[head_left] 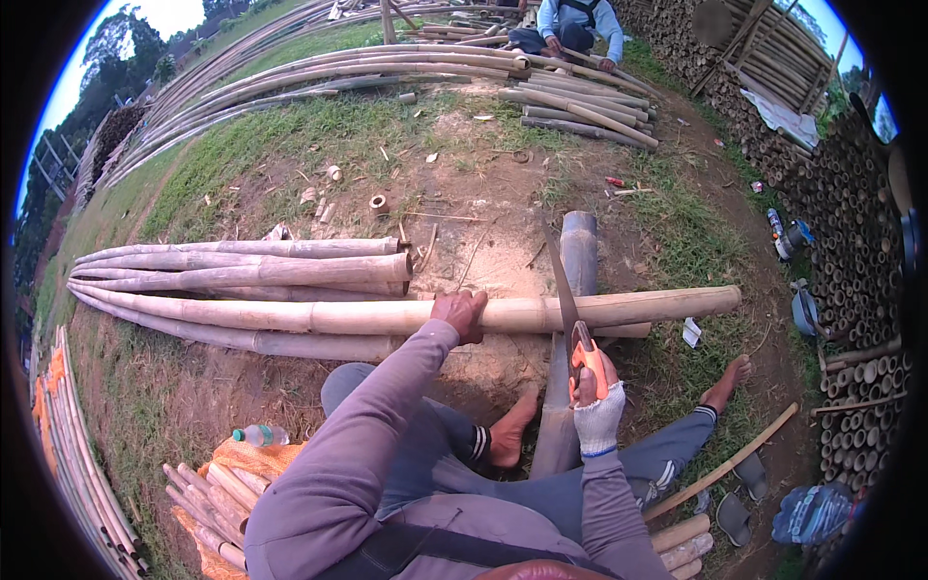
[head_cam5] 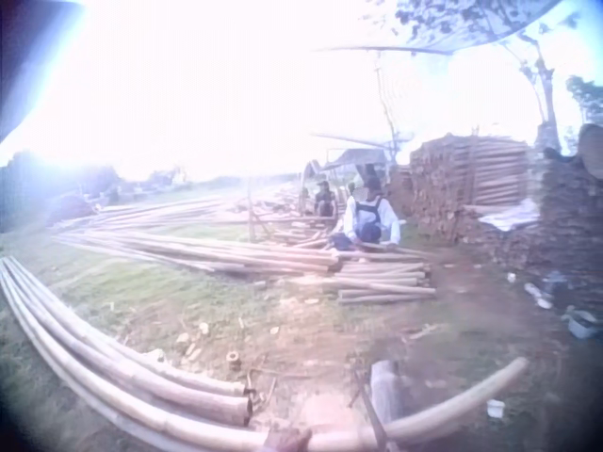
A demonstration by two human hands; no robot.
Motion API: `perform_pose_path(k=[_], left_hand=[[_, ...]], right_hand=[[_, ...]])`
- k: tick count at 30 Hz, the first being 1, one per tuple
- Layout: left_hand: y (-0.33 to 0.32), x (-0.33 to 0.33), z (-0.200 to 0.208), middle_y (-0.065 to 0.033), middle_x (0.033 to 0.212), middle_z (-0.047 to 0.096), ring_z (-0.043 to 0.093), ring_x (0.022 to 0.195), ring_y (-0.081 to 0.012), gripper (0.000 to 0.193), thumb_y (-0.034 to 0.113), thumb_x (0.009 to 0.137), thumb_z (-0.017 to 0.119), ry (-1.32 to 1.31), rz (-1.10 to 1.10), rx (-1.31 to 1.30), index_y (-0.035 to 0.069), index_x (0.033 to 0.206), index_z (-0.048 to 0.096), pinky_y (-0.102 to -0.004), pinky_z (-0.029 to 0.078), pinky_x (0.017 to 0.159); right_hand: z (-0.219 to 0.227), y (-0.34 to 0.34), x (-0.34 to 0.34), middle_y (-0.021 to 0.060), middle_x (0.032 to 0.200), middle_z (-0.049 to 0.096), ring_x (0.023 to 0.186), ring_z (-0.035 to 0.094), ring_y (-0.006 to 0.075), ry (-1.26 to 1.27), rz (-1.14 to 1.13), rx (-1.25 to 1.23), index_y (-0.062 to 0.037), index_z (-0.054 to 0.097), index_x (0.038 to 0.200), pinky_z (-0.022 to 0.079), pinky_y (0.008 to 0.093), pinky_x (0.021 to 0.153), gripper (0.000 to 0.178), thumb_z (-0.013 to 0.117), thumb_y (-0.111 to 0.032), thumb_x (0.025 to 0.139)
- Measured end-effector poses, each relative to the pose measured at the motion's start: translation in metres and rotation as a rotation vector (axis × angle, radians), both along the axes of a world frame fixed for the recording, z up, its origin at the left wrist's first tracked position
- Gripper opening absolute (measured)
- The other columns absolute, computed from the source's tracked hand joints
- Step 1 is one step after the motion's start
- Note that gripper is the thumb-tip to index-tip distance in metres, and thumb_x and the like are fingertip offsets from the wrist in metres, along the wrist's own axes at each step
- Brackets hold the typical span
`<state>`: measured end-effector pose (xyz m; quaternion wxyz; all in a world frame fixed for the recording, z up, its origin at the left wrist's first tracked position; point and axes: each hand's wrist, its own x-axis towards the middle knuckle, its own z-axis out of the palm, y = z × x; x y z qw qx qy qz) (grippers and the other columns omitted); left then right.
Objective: The person sits on the ground and uses a hand saw to cut a long bamboo pole resting on a support log. The person holds the bamboo with one hand and saws with the other, producing sawdust as the cut progresses.
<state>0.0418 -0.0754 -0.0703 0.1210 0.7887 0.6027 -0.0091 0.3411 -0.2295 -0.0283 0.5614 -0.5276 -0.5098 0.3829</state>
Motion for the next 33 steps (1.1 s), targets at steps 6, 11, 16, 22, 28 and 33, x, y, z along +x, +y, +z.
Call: perform_pose_path(k=[6, 11, 16, 22, 28, 33], left_hand=[[0.002, -0.002, 0.005, -0.0199, 0.114, 0.074, 0.073, 0.106, -0.0430, 0.060, 0.038, 0.071, 0.088, 0.033, -0.013, -0.003, 0.011, 0.119, 0.063, -0.0529, 0.058, 0.092], [0.000, 0.003, 0.010, -0.0203, 0.116, 0.074, 0.073, 0.108, -0.0438, 0.066, 0.040, 0.069, 0.090, 0.037, 0.013, -0.051, 0.013, 0.122, 0.062, -0.0534, 0.058, 0.092], [-0.001, 0.004, 0.016, -0.0202, 0.119, 0.073, 0.074, 0.110, -0.0425, 0.066, 0.041, 0.072, 0.090, 0.040, 0.026, -0.072, 0.015, 0.126, 0.062, -0.0550, 0.055, 0.097], [0.000, 0.004, 0.010, -0.0189, 0.121, 0.073, 0.073, 0.112, -0.0412, 0.065, 0.042, 0.073, 0.090, 0.041, 0.026, -0.060, 0.016, 0.126, 0.062, -0.0533, 0.055, 0.100], [0.000, 0.003, 0.008, -0.0201, 0.118, 0.074, 0.073, 0.110, -0.0424, 0.067, 0.042, 0.070, 0.091, 0.044, 0.028, -0.047, 0.014, 0.124, 0.062, -0.0531, 0.057, 0.095], [0.000, 0.001, 0.006, -0.0206, 0.116, 0.074, 0.073, 0.108, -0.0434, 0.068, 0.044, 0.071, 0.092, 0.054, 0.009, -0.045, 0.013, 0.123, 0.062, -0.0531, 0.058, 0.092]], right_hand=[[0.001, -0.001, -0.007, 0.0186, 0.129, 0.072, 0.117, 0.072, 0.0307, -0.099, -0.046, 0.047, 0.0031, 0.063, 0.139, 0.054, 0.0394, 0.103, 0.043, 0.067, -0.023, 0.106], [-0.001, -0.006, -0.009, 0.0190, 0.130, 0.072, 0.117, 0.072, 0.0318, -0.175, -0.073, 0.109, 0.0026, 0.064, 0.139, 0.055, 0.0399, 0.102, 0.041, 0.066, -0.021, 0.106], [-0.009, -0.004, -0.004, 0.0085, 0.128, 0.069, 0.103, 0.066, 0.0122, -0.218, -0.057, 0.137, 0.0012, 0.060, 0.145, 0.056, 0.0277, 0.086, 0.051, 0.063, -0.036, 0.110], [0.001, -0.009, -0.010, 0.0187, 0.128, 0.072, 0.117, 0.071, 0.0299, -0.225, -0.092, 0.139, 0.0028, 0.063, 0.139, 0.054, 0.0392, 0.103, 0.042, 0.066, -0.023, 0.106], [0.002, -0.008, -0.009, 0.0183, 0.127, 0.073, 0.115, 0.072, 0.0305, -0.111, -0.060, 0.104, 0.0029, 0.064, 0.138, 0.055, 0.0392, 0.101, 0.040, 0.066, -0.022, 0.106], [0.001, -0.005, -0.007, 0.0188, 0.125, 0.073, 0.113, 0.072, 0.0311, -0.261, -0.098, 0.229, 0.0027, 0.065, 0.137, 0.055, 0.0393, 0.100, 0.040, 0.067, -0.023, 0.105]])
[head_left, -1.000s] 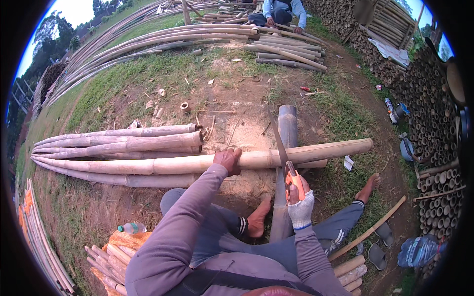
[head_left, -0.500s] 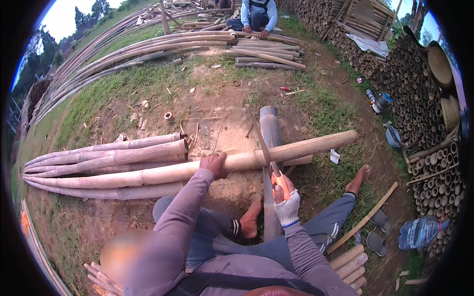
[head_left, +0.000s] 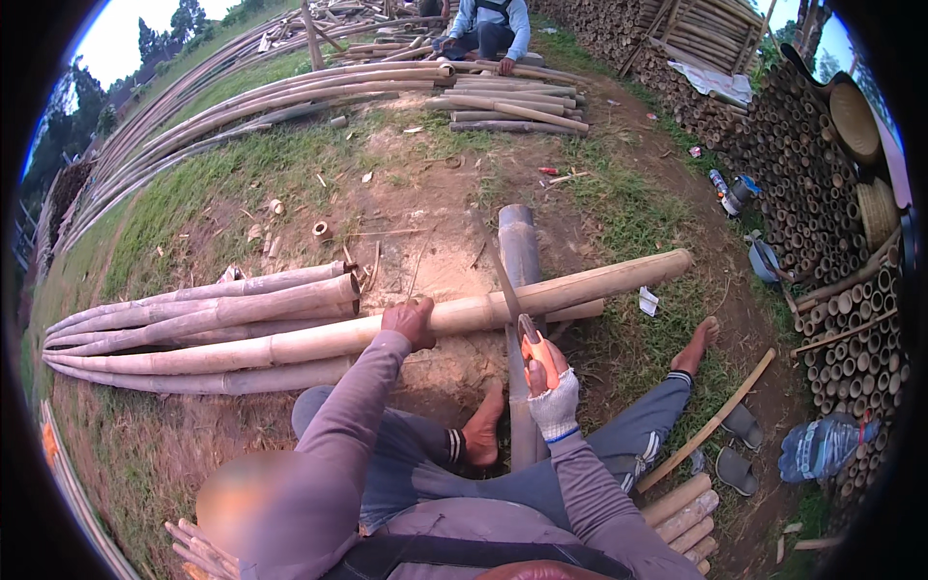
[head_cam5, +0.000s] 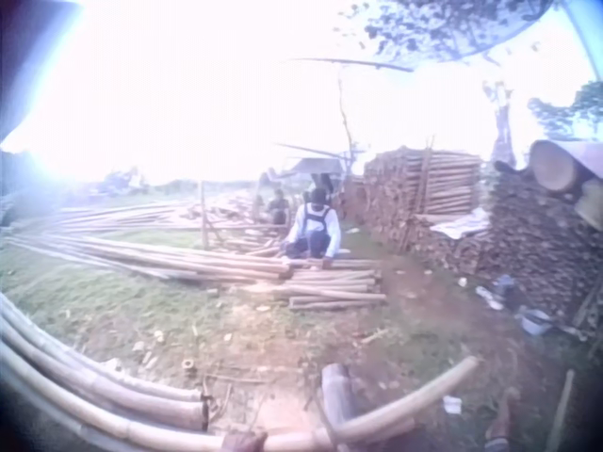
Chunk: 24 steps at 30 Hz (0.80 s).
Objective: The person sits on the ground and uses a hand saw to cut a long bamboo pole resting on a support log. The person holds the bamboo with one hand and saws with the other, producing sawdust as the cut progresses.
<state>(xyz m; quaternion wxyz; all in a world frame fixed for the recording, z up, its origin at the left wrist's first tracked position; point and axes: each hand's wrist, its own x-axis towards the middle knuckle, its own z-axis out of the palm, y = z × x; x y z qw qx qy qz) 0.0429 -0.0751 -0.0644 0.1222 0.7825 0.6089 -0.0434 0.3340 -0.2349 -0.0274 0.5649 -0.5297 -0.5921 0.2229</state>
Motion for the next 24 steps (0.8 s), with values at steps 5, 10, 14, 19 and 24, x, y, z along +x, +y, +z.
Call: perform_pose_path(k=[5, 10, 14, 19, 24], left_hand=[[0.000, 0.001, -0.001, -0.0207, 0.116, 0.074, 0.074, 0.106, -0.0440, 0.067, 0.044, 0.072, 0.092, 0.008, -0.002, 0.027, 0.014, 0.123, 0.061, -0.0534, 0.058, 0.090], [0.001, 0.000, -0.003, -0.0210, 0.115, 0.073, 0.074, 0.105, -0.0446, 0.067, 0.044, 0.071, 0.092, -0.017, -0.006, 0.030, 0.014, 0.123, 0.061, -0.0540, 0.058, 0.089], [-0.003, -0.002, -0.001, -0.0213, 0.115, 0.073, 0.074, 0.104, -0.0447, 0.066, 0.044, 0.069, 0.092, -0.036, -0.020, 0.055, 0.014, 0.121, 0.062, -0.0541, 0.058, 0.089], [-0.003, -0.001, -0.002, -0.0197, 0.119, 0.073, 0.073, 0.109, -0.0420, 0.066, 0.043, 0.070, 0.092, -0.028, 0.000, 0.031, 0.014, 0.122, 0.062, -0.0545, 0.057, 0.094], [0.000, -0.002, 0.000, -0.0199, 0.118, 0.073, 0.074, 0.108, -0.0411, 0.066, 0.043, 0.072, 0.090, -0.014, -0.027, 0.023, 0.013, 0.123, 0.060, -0.0529, 0.058, 0.091]], right_hand=[[-0.009, -0.001, 0.001, 0.0196, 0.125, 0.073, 0.113, 0.073, 0.0320, 0.102, 0.008, -0.109, 0.0030, 0.064, 0.138, 0.056, 0.0395, 0.099, 0.043, 0.068, -0.024, 0.105], [-0.011, -0.002, 0.002, 0.0196, 0.126, 0.074, 0.113, 0.073, 0.0323, 0.107, 0.003, -0.127, 0.0030, 0.064, 0.137, 0.056, 0.0399, 0.100, 0.042, 0.068, -0.024, 0.105], [-0.006, -0.001, 0.003, 0.0150, 0.124, 0.072, 0.107, 0.069, 0.0244, 0.075, 0.048, -0.074, 0.0029, 0.063, 0.139, 0.055, 0.0353, 0.093, 0.044, 0.066, -0.026, 0.107], [-0.013, 0.004, 0.006, 0.0059, 0.118, 0.069, 0.089, 0.063, 0.0077, 0.024, 0.066, -0.039, 0.0014, 0.060, 0.144, 0.054, 0.0243, 0.075, 0.048, 0.064, -0.033, 0.111], [0.000, 0.005, -0.002, 0.0184, 0.129, 0.072, 0.118, 0.070, 0.0284, 0.201, 0.060, -0.171, 0.0046, 0.064, 0.138, 0.053, 0.0386, 0.104, 0.041, 0.064, -0.022, 0.107]])
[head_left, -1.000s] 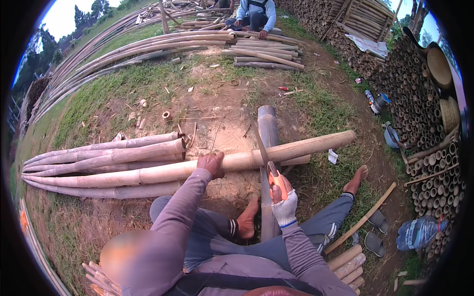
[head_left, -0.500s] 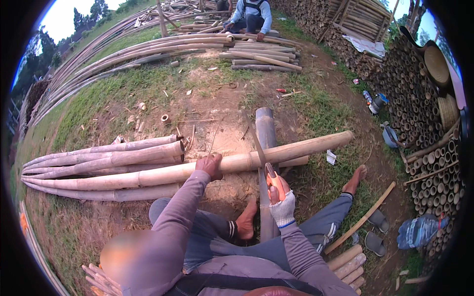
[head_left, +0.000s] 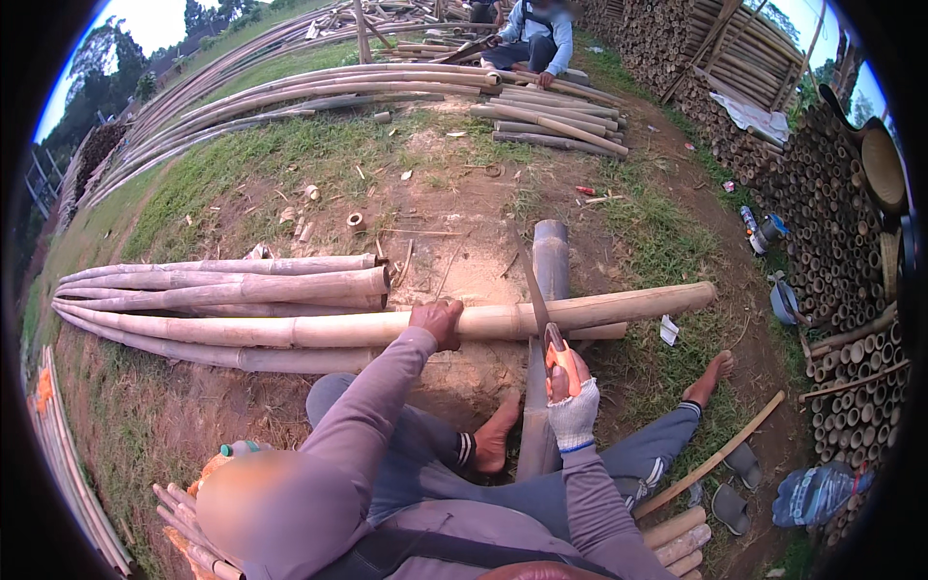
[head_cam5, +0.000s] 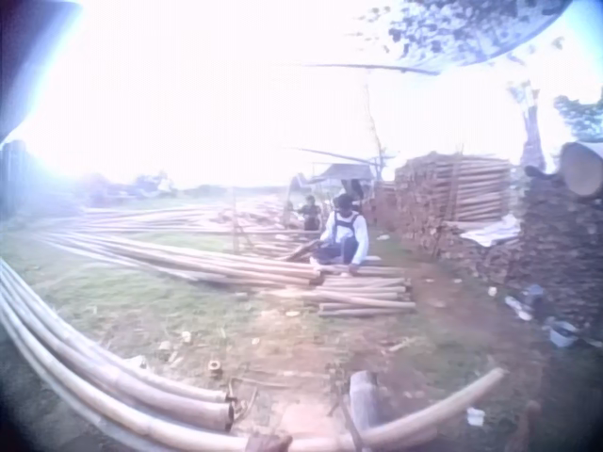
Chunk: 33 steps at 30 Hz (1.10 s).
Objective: The person sits on the ground and uses a hand saw to cut a long bamboo pole resting on a support log. The person holds the bamboo with one hand and saws with the other, producing sawdust as the cut progresses.
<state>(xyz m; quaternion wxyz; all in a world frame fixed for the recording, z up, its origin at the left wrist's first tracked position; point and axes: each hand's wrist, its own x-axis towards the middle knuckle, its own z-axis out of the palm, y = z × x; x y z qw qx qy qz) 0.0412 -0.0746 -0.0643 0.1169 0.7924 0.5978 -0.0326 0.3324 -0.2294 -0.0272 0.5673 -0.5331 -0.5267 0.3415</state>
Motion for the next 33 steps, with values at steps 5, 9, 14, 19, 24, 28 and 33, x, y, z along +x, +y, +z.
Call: perform_pose_path(k=[5, 9, 14, 19, 24, 28, 33], left_hand=[[0.004, 0.000, -0.001, -0.0196, 0.116, 0.074, 0.074, 0.107, -0.0408, 0.062, 0.041, 0.076, 0.088, 0.023, 0.004, -0.019, 0.013, 0.124, 0.060, -0.0520, 0.058, 0.091], [-0.003, -0.003, -0.002, -0.0201, 0.107, 0.075, 0.076, 0.099, -0.0425, 0.060, 0.038, 0.076, 0.088, -0.021, -0.010, -0.002, 0.013, 0.123, 0.060, -0.0522, 0.059, 0.086], [-0.003, -0.006, -0.008, -0.0197, 0.110, 0.074, 0.076, 0.102, -0.0412, 0.061, 0.036, 0.075, 0.088, -0.034, 0.007, 0.003, 0.013, 0.123, 0.060, -0.0539, 0.058, 0.086], [0.000, 0.007, 0.003, -0.0184, 0.113, 0.074, 0.075, 0.106, -0.0398, 0.059, 0.035, 0.074, 0.088, -0.055, -0.007, 0.006, 0.013, 0.122, 0.062, -0.0521, 0.057, 0.090], [0.003, -0.005, -0.004, -0.0186, 0.115, 0.074, 0.075, 0.107, -0.0407, 0.059, 0.034, 0.073, 0.087, -0.010, 0.034, -0.049, 0.014, 0.123, 0.062, -0.0526, 0.057, 0.091], [0.001, -0.005, -0.009, -0.0182, 0.106, 0.074, 0.075, 0.099, -0.0420, 0.059, 0.034, 0.069, 0.088, -0.019, 0.009, -0.006, 0.014, 0.118, 0.062, -0.0533, 0.058, 0.083], [0.003, 0.008, -0.001, -0.0179, 0.112, 0.074, 0.075, 0.104, -0.0408, 0.064, 0.036, 0.070, 0.089, 0.019, 0.008, -0.031, 0.015, 0.124, 0.062, -0.0510, 0.058, 0.089]], right_hand=[[0.007, -0.051, 0.015, 0.0176, 0.121, 0.073, 0.110, 0.071, 0.0243, -0.096, -0.003, -0.025, 0.0078, 0.060, 0.142, 0.056, 0.0377, 0.095, 0.047, 0.065, -0.024, 0.107], [0.026, -0.142, 0.037, 0.0167, 0.136, 0.066, 0.114, 0.068, 0.0213, 0.110, 0.068, -0.193, 0.0091, 0.052, 0.149, 0.057, 0.0308, 0.095, 0.058, 0.065, -0.030, 0.108], [0.008, -0.099, 0.020, 0.0164, 0.134, 0.067, 0.115, 0.068, 0.0224, 0.114, 0.051, -0.146, 0.0086, 0.053, 0.148, 0.058, 0.0321, 0.095, 0.057, 0.063, -0.030, 0.107], [0.019, 0.013, -0.001, 0.0137, 0.122, 0.070, 0.107, 0.067, 0.0151, -0.007, 0.019, -0.056, 0.0033, 0.061, 0.141, 0.057, 0.0296, 0.084, 0.041, 0.060, -0.024, 0.111], [0.020, -0.082, 0.017, 0.0150, 0.131, 0.068, 0.112, 0.067, 0.0155, 0.047, 0.018, -0.201, 0.0076, 0.055, 0.147, 0.058, 0.0275, 0.090, 0.050, 0.061, -0.026, 0.111], [0.030, -0.165, 0.041, 0.0173, 0.137, 0.067, 0.118, 0.068, 0.0194, 0.123, 0.030, -0.270, 0.0097, 0.049, 0.153, 0.057, 0.0297, 0.096, 0.060, 0.063, -0.030, 0.109], [-0.001, -0.019, 0.012, 0.0207, 0.128, 0.074, 0.112, 0.074, 0.0335, -0.243, -0.045, 0.064, 0.0057, 0.065, 0.137, 0.056, 0.0403, 0.100, 0.040, 0.065, -0.021, 0.107]])
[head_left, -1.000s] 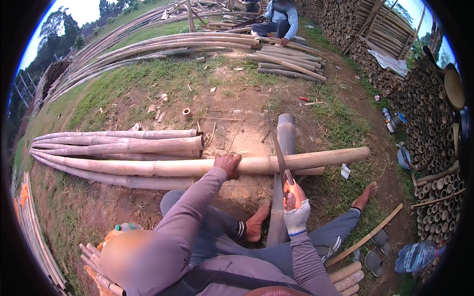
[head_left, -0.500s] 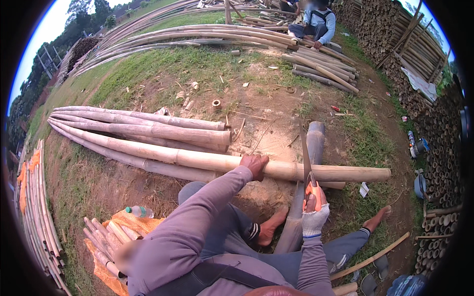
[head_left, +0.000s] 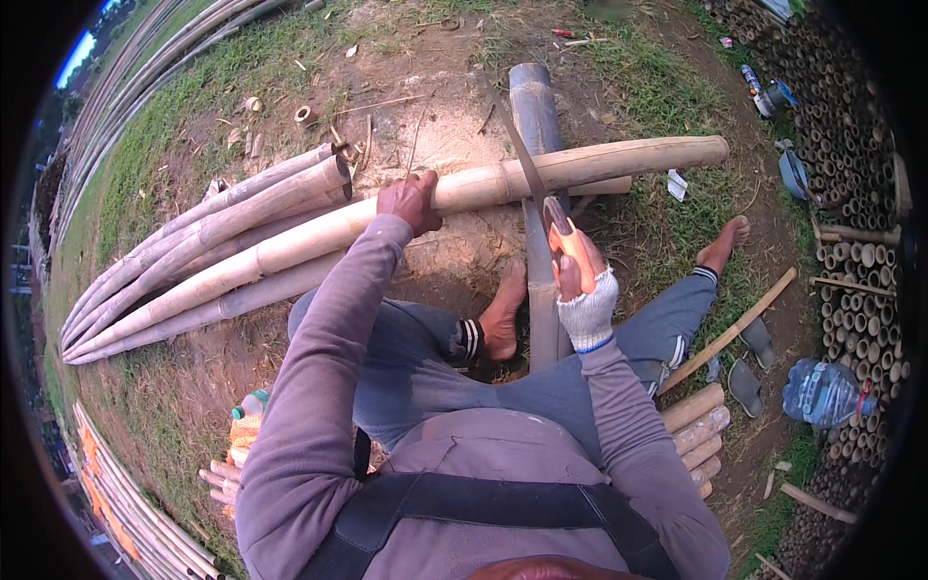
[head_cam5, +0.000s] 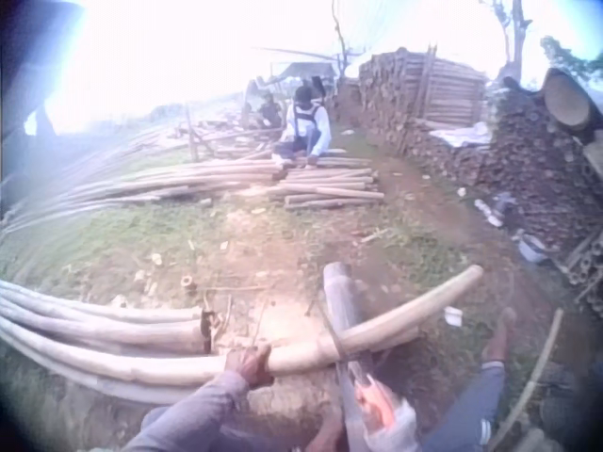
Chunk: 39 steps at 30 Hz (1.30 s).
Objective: The person sits on the ground and uses a hand saw to cut a long bamboo pole resting on a support log. The person holds the bamboo with one hand and saws with the other, producing sawdust as the cut progresses.
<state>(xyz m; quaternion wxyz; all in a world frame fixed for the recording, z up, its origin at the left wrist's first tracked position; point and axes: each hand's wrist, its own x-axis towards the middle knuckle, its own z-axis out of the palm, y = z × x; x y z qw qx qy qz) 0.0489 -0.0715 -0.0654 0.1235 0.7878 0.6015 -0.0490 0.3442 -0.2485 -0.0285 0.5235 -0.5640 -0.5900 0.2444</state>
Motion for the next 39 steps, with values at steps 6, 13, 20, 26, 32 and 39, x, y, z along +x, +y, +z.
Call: perform_pose_path(k=[6, 13, 20, 26, 32, 39], left_hand=[[0.006, -0.003, 0.002, -0.0192, 0.108, 0.075, 0.075, 0.101, -0.0417, 0.060, 0.032, 0.073, 0.085, 0.038, 0.012, -0.044, 0.016, 0.124, 0.057, -0.0516, 0.058, 0.084], [0.002, -0.009, -0.013, -0.0195, 0.103, 0.075, 0.075, 0.095, -0.0430, 0.060, 0.032, 0.070, 0.086, -0.010, -0.003, 0.041, 0.016, 0.120, 0.059, -0.0527, 0.058, 0.080], [0.008, 0.001, 0.002, -0.0193, 0.111, 0.074, 0.074, 0.105, -0.0421, 0.061, 0.034, 0.071, 0.087, -0.013, -0.007, -0.029, 0.016, 0.122, 0.059, -0.0531, 0.058, 0.086], [0.003, -0.011, -0.004, -0.0194, 0.111, 0.074, 0.074, 0.104, -0.0422, 0.061, 0.031, 0.071, 0.088, -0.026, 0.021, -0.017, 0.015, 0.123, 0.060, -0.0523, 0.058, 0.086], [0.007, 0.005, 0.003, -0.0179, 0.114, 0.075, 0.076, 0.108, -0.0379, 0.068, 0.040, 0.074, 0.092, 0.047, -0.004, -0.055, 0.015, 0.129, 0.061, -0.0485, 0.060, 0.093], [0.004, -0.007, 0.003, -0.0166, 0.108, 0.075, 0.075, 0.104, -0.0403, 0.059, 0.032, 0.072, 0.088, 0.024, 0.042, -0.045, 0.015, 0.121, 0.060, -0.0508, 0.059, 0.087]], right_hand=[[0.009, -0.025, 0.004, 0.0251, 0.126, 0.074, 0.115, 0.074, 0.0343, -0.065, -0.032, 0.010, 0.0094, 0.063, 0.137, 0.056, 0.0402, 0.100, 0.044, 0.068, -0.021, 0.106], [0.014, -0.130, 0.033, 0.0202, 0.129, 0.071, 0.107, 0.066, 0.0258, 0.065, 0.021, -0.266, 0.0096, 0.056, 0.145, 0.051, 0.0368, 0.095, 0.057, 0.063, -0.033, 0.108], [0.002, 0.015, -0.004, 0.0254, 0.126, 0.074, 0.116, 0.074, 0.0364, -0.021, -0.039, 0.032, 0.0084, 0.065, 0.136, 0.057, 0.0397, 0.100, 0.045, 0.071, -0.022, 0.103], [0.035, -0.155, 0.034, 0.0210, 0.130, 0.072, 0.116, 0.072, 0.0281, 0.138, 0.011, -0.286, 0.0107, 0.057, 0.144, 0.056, 0.0379, 0.101, 0.057, 0.065, -0.032, 0.107], [-0.009, -0.024, 0.006, 0.0225, 0.131, 0.073, 0.117, 0.073, 0.0285, 0.074, -0.042, -0.114, 0.0107, 0.060, 0.141, 0.056, 0.0383, 0.100, 0.050, 0.068, -0.025, 0.107], [0.015, -0.067, 0.008, 0.0228, 0.128, 0.074, 0.117, 0.073, 0.0276, 0.080, 0.000, -0.118, 0.0108, 0.059, 0.142, 0.056, 0.0382, 0.103, 0.050, 0.070, -0.021, 0.105]])
